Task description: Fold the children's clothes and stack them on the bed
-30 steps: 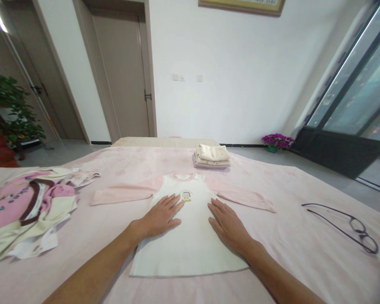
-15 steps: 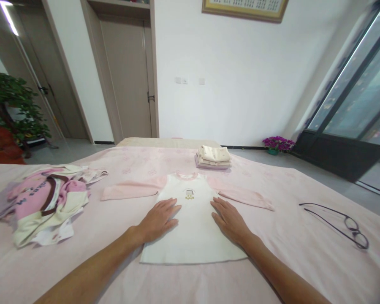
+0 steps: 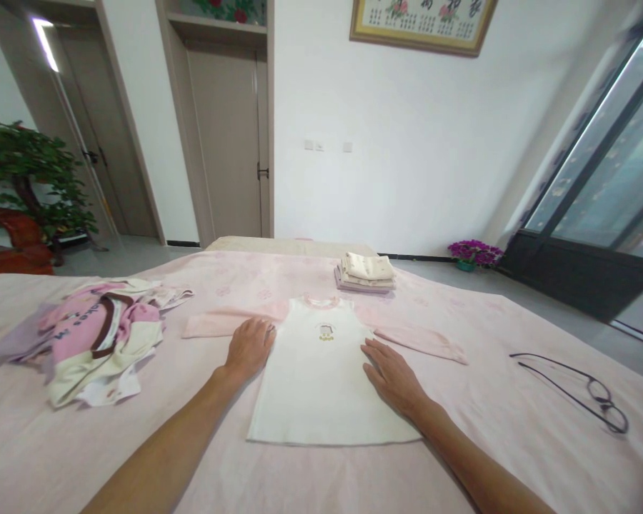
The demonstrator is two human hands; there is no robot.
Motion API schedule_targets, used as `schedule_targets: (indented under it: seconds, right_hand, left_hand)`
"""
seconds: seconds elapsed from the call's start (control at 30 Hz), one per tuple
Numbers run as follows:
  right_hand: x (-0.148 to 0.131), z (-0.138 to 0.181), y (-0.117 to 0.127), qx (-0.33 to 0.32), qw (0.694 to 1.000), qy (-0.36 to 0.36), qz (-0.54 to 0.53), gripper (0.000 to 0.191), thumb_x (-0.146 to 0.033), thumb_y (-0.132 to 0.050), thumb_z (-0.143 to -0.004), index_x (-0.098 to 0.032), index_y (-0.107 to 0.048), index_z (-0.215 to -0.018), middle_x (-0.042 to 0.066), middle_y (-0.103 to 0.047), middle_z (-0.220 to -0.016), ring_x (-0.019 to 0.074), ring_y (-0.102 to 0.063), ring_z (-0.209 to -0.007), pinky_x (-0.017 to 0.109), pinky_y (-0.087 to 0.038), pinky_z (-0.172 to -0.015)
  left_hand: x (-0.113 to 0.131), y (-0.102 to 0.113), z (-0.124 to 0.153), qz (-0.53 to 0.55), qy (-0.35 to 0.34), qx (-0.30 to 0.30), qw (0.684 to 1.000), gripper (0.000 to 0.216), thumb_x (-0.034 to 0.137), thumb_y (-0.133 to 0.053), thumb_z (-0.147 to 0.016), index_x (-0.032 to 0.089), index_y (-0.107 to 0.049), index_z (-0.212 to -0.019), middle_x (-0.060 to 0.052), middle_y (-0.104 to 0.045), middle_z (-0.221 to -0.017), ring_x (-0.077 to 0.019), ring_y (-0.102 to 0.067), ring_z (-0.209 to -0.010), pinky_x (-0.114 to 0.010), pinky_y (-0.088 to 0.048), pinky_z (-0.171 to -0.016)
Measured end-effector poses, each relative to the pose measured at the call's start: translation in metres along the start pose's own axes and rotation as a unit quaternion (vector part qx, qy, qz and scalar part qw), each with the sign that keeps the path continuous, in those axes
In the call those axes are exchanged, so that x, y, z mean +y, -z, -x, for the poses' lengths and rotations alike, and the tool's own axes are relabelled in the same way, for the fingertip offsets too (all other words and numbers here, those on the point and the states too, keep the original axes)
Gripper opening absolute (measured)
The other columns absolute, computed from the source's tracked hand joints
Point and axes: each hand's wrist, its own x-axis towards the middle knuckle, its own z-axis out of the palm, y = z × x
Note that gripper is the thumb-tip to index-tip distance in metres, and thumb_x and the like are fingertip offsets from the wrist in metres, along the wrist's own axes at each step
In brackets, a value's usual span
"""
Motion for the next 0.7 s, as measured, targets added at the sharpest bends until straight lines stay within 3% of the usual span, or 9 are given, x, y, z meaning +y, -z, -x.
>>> schedule_targets:
  seconds: [0.1,0.23,0.4,0.57,0.7]
  right_hand:
    - [-0.002,0.002,0.002,0.003,1.000,-0.003,-0.003,0.043,-0.034,-0.047,-0.096,-0.017,-0.060,-0.134,0.012,-0.055,-0.143,0.0257,-0.048,-0.134,0.046,-0.038,-0.113]
    - [-0.006,0.008,0.003,-0.004,1.000,-0.008,-0.003,0.043,-0.034,-0.046,-0.096,-0.018,-0.060,-0.133,0.011,-0.055,-0.143,0.0251,-0.048,-0.134,0.044,-0.037,-0.114]
    - [-0.009,0.009,0.010,-0.015,1.000,-0.013,-0.020,0.040,-0.034,-0.045,-0.097,-0.020,-0.063,-0.130,0.009,-0.058,-0.141,0.0248,-0.049,-0.133,0.041,-0.036,-0.112]
    - [0.008,-0.031,0.034,-0.088,0.993,-0.053,-0.054,0.040,-0.038,-0.035,-0.102,-0.026,-0.072,-0.097,0.004,-0.074,-0.104,0.0209,-0.067,-0.097,0.030,-0.046,-0.081]
    - [0.041,-0.083,0.036,-0.068,0.988,-0.138,-0.015,0.036,-0.037,-0.037,-0.101,-0.025,-0.071,-0.102,0.003,-0.073,-0.107,0.0193,-0.065,-0.097,0.026,-0.041,-0.076]
  left_hand:
    - [-0.008,0.004,-0.002,-0.067,0.033,-0.014,0.997,0.024,0.034,-0.047,-0.095,0.018,-0.065,-0.097,-0.013,-0.066,-0.099,-0.0285,-0.060,-0.097,-0.043,-0.047,-0.086]
    - [-0.012,0.006,-0.005,-0.151,0.073,-0.050,0.985,0.027,0.031,-0.041,-0.097,0.016,-0.063,-0.093,-0.013,-0.066,-0.095,-0.0262,-0.061,-0.093,-0.038,-0.045,-0.082]
    - [-0.016,0.008,-0.019,-0.170,0.109,-0.093,0.975,0.038,0.031,-0.032,-0.100,0.016,-0.064,-0.089,-0.013,-0.070,-0.090,-0.0272,-0.066,-0.087,-0.038,-0.045,-0.075]
    - [-0.014,0.006,-0.049,-0.165,0.091,-0.075,0.979,0.039,0.030,-0.032,-0.099,0.017,-0.067,-0.087,-0.012,-0.071,-0.094,-0.0276,-0.065,-0.095,-0.039,-0.043,-0.083]
    - [-0.013,-0.009,-0.085,-0.140,0.093,-0.068,0.983,0.035,0.031,-0.036,-0.096,0.022,-0.070,-0.098,-0.009,-0.071,-0.106,-0.0266,-0.063,-0.104,-0.039,-0.042,-0.089]
